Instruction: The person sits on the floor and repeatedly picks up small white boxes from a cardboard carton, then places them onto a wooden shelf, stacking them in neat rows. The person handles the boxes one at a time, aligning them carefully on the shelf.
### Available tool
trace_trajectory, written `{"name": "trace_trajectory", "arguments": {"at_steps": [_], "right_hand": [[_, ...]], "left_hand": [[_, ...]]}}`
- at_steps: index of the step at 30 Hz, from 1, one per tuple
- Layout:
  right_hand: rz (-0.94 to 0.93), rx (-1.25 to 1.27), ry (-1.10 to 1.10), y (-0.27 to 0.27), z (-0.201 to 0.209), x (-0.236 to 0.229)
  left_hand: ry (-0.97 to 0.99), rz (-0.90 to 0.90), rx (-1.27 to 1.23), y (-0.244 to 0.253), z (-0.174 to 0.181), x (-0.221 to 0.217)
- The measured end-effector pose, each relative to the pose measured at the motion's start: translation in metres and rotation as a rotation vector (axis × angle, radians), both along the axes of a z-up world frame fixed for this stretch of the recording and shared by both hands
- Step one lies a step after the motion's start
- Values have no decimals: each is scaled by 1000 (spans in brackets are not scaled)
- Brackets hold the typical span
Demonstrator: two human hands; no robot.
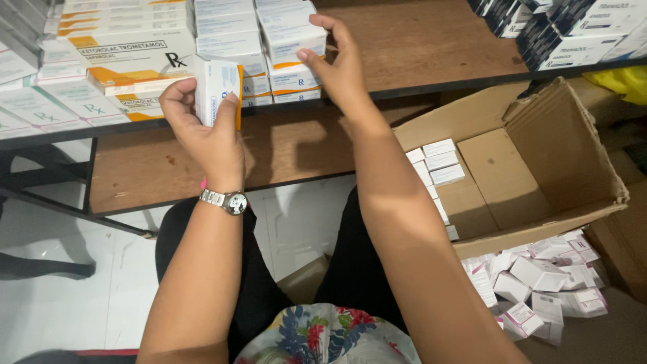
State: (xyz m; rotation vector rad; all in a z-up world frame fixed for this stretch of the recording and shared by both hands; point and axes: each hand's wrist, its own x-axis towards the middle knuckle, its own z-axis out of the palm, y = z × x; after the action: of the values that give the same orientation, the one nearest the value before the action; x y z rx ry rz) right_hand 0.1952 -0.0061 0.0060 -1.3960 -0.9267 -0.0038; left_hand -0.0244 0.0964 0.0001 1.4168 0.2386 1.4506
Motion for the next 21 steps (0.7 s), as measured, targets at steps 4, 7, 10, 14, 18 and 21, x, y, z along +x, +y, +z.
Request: {"name": "trace_trajectory", "arguments": {"at_steps": [4, 7, 10, 14, 18, 21], "right_hand": [[-153, 60, -310, 1, 1, -9], [-194, 60, -353, -17, 11, -11], [0, -9, -165, -47, 24, -13], [588, -108, 52, -66, 30, -26], [685, -167, 64, -67, 33, -28], [470, -79, -31, -71, 35, -15]], "left_hand": [[-35, -108, 28, -10, 8, 1], [138, 145, 431, -11, 16, -2], [223, 50, 355, -16, 18, -2], [250, -84, 418, -24, 20, 1], [200, -210, 363, -32, 23, 2], [201, -146, 316, -32, 26, -2]]}}
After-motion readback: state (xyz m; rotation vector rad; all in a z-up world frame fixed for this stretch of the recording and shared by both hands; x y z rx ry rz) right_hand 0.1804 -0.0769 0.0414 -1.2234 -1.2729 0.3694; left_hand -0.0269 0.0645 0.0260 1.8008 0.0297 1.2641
